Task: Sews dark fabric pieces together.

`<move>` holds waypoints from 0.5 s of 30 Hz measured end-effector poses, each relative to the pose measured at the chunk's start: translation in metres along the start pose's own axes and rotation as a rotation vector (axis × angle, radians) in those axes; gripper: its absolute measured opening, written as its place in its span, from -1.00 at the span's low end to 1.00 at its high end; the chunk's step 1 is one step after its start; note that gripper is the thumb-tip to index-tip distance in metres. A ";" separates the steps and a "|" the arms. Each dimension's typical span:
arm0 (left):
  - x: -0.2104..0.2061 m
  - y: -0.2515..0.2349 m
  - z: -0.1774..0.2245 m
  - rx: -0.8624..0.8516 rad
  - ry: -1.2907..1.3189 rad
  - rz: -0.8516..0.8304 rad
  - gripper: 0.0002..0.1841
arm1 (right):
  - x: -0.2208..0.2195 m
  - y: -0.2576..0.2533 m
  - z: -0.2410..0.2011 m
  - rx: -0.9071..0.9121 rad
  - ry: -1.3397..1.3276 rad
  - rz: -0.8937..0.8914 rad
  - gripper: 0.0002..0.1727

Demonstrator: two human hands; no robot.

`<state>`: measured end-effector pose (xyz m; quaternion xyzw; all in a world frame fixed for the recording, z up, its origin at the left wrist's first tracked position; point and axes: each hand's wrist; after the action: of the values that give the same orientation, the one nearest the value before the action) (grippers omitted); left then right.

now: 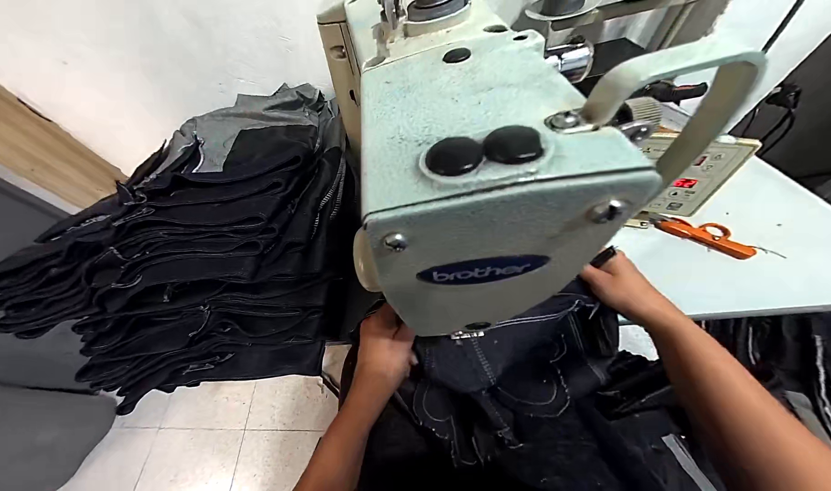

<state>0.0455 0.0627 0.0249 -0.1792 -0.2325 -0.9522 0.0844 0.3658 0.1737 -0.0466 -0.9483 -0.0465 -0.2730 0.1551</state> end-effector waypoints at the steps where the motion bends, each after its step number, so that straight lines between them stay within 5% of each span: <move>1: 0.002 -0.002 -0.009 -0.044 0.045 0.014 -0.88 | -0.004 0.006 -0.008 -0.049 -0.025 -0.020 -0.71; 5: 0.005 -0.008 -0.026 -0.182 0.121 0.033 -0.89 | -0.009 0.023 -0.024 -0.199 -0.206 -0.003 -0.67; 15: 0.013 -0.017 -0.026 -0.269 0.096 -0.013 -0.90 | 0.000 0.040 -0.032 -0.217 -0.216 0.055 -0.64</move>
<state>0.0219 0.0647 0.0014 -0.1414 -0.0996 -0.9828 0.0644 0.3562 0.1254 -0.0318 -0.9843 -0.0074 -0.1684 0.0531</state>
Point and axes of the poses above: each hand's wrist, its own y-axis away from the middle knuckle, its own x-axis out of the back of the hand, z = x × y, and after that the axes turned 9 degrees about x, right-handed
